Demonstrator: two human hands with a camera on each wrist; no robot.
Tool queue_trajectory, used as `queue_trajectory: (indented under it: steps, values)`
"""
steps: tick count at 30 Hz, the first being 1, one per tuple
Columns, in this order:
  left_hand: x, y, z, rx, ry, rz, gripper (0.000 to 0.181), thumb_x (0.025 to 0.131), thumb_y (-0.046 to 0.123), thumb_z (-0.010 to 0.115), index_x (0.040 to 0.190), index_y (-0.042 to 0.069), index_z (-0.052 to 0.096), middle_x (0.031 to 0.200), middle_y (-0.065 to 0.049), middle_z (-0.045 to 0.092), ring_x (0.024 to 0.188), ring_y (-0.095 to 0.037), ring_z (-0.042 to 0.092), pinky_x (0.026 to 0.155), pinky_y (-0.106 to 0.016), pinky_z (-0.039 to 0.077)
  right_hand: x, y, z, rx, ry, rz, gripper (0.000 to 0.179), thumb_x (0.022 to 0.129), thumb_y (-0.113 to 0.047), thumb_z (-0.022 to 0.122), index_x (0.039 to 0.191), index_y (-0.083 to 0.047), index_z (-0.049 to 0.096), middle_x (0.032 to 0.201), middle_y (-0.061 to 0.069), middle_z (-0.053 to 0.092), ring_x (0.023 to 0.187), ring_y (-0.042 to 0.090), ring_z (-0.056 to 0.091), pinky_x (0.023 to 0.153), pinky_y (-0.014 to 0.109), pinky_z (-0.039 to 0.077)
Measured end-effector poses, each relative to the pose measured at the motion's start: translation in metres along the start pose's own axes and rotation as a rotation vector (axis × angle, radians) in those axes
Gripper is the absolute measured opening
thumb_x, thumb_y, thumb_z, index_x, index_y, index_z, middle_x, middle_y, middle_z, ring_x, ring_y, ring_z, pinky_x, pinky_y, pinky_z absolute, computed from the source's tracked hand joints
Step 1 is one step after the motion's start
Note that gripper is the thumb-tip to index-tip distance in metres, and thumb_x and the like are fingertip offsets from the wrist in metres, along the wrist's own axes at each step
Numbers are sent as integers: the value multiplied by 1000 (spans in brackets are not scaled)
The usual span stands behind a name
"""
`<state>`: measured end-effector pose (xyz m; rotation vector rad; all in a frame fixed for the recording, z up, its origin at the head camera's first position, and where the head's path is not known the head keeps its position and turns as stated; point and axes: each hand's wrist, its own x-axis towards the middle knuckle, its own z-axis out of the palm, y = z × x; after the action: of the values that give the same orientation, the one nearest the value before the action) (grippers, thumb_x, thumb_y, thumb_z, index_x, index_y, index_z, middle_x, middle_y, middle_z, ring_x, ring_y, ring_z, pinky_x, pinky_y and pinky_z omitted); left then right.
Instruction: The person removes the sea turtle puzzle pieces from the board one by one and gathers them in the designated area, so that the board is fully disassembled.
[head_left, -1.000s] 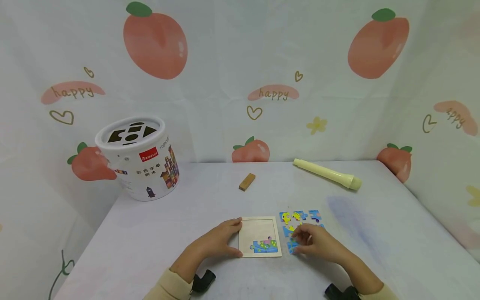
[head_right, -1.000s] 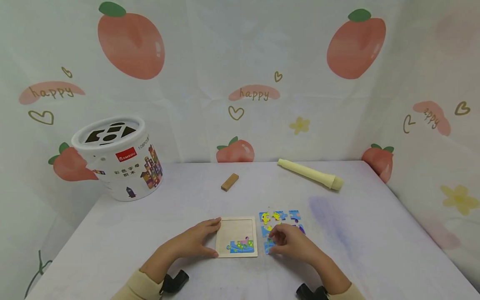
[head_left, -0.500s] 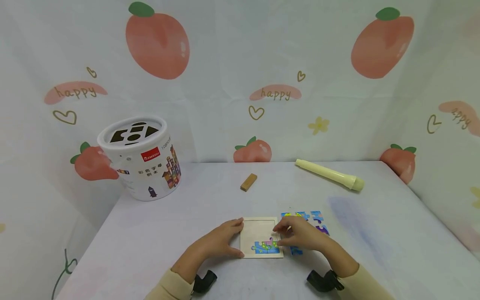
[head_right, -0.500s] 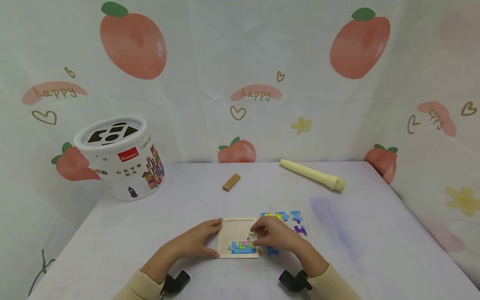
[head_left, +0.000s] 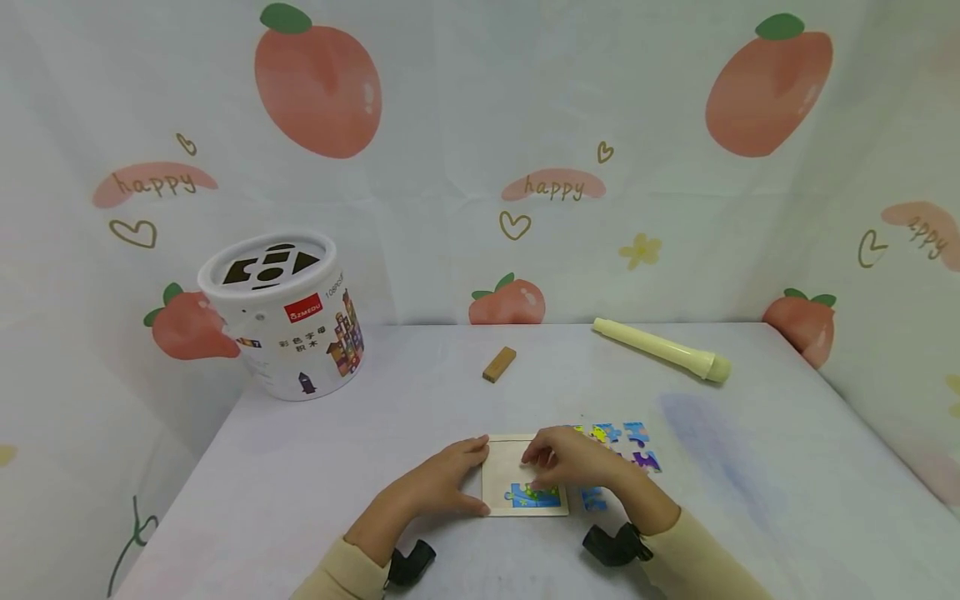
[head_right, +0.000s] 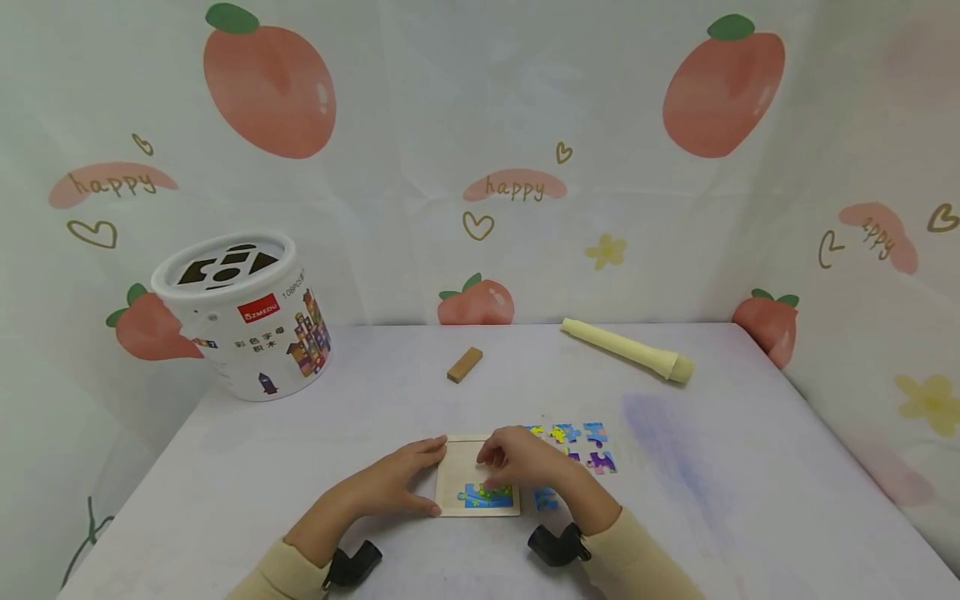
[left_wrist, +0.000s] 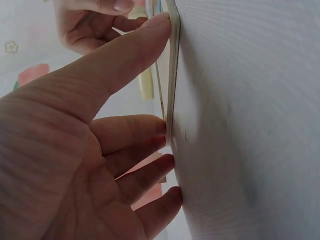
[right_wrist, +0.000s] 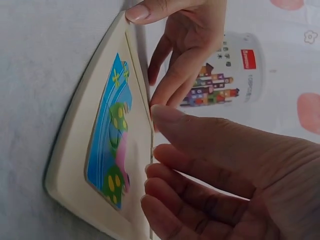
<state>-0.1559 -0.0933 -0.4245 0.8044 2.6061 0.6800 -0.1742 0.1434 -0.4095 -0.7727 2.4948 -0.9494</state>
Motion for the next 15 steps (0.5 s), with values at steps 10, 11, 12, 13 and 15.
queue_trajectory:
  steps: [10, 11, 12, 13, 15]
  values:
    - [-1, 0, -1, 4, 4, 7, 82, 75, 34, 77, 139, -3, 40, 151, -10, 32, 139, -29, 31, 111, -45, 30, 3, -3, 11, 54, -39, 67, 13, 75, -10, 76, 84, -8, 67, 77, -2, 59, 69, 11, 51, 61, 18, 47]
    - [-1, -1, 0, 4, 5, 10, 82, 75, 34, 77, 138, -3, 40, 151, -10, 32, 139, -29, 31, 111, -45, 30, 3, -3, 12, 52, -41, 64, 13, 75, -10, 77, 83, -8, 67, 76, -2, 59, 69, 11, 51, 60, 18, 46]
    - [0, -1, 0, 6, 6, 14, 82, 75, 34, 77, 138, -3, 40, 151, -11, 32, 138, -29, 31, 111, -45, 30, 3, -3, 12, 51, -43, 62, 13, 75, -9, 77, 83, -8, 66, 76, -2, 59, 68, 11, 50, 59, 18, 46]
    - [0, -1, 0, 5, 6, 15, 82, 75, 34, 77, 138, -3, 40, 151, -11, 32, 139, -29, 31, 111, -45, 30, 3, -3, 13, 49, -45, 60, 13, 75, -9, 77, 82, -8, 66, 75, -2, 58, 68, 11, 50, 59, 18, 46]
    - [0, -1, 0, 9, 6, 17, 83, 75, 34, 77, 138, -3, 40, 151, -11, 32, 138, -29, 31, 111, -44, 30, 2, -4, 14, 47, -46, 54, 14, 74, -8, 77, 81, -7, 65, 75, -2, 58, 67, 11, 50, 58, 18, 45]
